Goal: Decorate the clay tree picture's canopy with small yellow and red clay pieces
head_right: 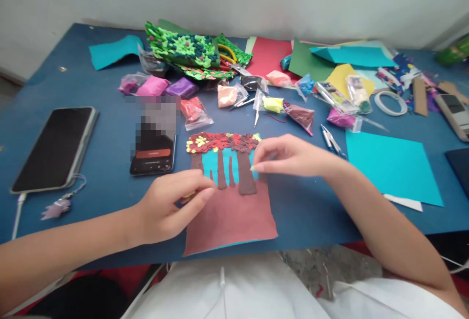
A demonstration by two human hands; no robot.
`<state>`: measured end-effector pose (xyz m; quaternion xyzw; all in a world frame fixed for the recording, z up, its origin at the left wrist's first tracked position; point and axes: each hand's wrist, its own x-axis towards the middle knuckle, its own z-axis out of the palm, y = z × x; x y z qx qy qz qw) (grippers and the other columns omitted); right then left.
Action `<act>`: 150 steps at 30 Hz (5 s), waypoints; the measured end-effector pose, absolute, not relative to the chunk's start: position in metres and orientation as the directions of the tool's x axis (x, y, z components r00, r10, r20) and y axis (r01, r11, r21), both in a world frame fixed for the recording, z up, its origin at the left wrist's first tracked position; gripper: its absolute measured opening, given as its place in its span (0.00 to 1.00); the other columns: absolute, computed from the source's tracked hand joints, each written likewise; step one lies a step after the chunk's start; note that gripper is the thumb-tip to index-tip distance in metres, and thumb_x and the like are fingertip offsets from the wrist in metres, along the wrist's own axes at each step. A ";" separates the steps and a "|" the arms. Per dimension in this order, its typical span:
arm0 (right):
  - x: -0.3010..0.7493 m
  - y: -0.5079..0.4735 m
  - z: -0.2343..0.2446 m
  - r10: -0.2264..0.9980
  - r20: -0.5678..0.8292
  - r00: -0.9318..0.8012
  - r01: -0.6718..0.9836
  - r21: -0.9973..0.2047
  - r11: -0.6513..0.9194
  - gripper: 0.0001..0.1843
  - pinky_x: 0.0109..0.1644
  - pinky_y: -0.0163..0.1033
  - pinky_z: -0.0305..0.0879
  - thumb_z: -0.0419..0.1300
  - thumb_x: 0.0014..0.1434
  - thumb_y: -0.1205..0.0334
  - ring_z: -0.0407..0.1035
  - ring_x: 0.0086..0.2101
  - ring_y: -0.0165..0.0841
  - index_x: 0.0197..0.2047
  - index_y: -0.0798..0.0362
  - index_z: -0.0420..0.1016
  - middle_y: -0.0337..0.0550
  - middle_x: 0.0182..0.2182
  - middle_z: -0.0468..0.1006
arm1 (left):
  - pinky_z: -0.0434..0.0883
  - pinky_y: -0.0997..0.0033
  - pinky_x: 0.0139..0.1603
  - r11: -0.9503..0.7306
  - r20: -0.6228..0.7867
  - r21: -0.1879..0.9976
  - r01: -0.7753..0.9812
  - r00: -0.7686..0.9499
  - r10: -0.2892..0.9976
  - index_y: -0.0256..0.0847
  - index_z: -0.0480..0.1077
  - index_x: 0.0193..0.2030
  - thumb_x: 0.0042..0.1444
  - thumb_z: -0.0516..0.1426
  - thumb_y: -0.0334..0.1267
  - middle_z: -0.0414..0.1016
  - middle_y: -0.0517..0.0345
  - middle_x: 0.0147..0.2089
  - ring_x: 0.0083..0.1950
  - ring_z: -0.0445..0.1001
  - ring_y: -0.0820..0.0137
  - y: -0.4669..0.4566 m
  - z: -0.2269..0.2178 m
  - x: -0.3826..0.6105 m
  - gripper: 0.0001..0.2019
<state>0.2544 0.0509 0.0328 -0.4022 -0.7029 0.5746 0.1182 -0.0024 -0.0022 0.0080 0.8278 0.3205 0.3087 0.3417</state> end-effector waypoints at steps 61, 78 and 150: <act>0.271 0.111 0.012 0.754 -0.468 -0.462 0.615 -0.781 -0.108 0.19 0.13 0.28 0.42 0.66 0.51 0.48 0.53 0.10 0.20 0.33 0.55 0.65 0.27 0.11 0.61 | 0.55 0.69 0.20 -0.898 0.473 0.326 0.296 0.771 0.426 0.35 0.68 0.33 0.60 0.46 0.26 0.63 0.58 0.22 0.23 0.57 0.69 0.004 -0.013 -0.004 0.11; 0.206 -0.020 0.022 0.375 0.565 -0.735 0.399 -0.086 0.913 0.13 0.22 0.40 0.57 0.52 0.60 0.67 0.65 0.24 0.33 0.47 0.62 0.70 0.46 0.28 0.76 | 0.76 0.74 0.38 -0.301 0.219 0.953 0.006 0.673 0.706 0.37 0.54 0.60 0.67 0.41 0.30 0.74 0.46 0.47 0.41 0.76 0.70 -0.012 0.000 -0.001 0.16; 0.229 0.003 0.032 0.442 0.561 -0.700 0.534 0.000 0.845 0.04 0.29 0.35 0.67 0.55 0.61 0.73 0.72 0.28 0.30 0.39 0.61 0.70 0.47 0.29 0.79 | 0.64 0.79 0.28 -0.572 0.333 0.805 0.159 0.677 0.656 0.35 0.70 0.40 0.65 0.49 0.32 0.66 0.60 0.26 0.27 0.64 0.75 -0.003 0.002 -0.006 0.09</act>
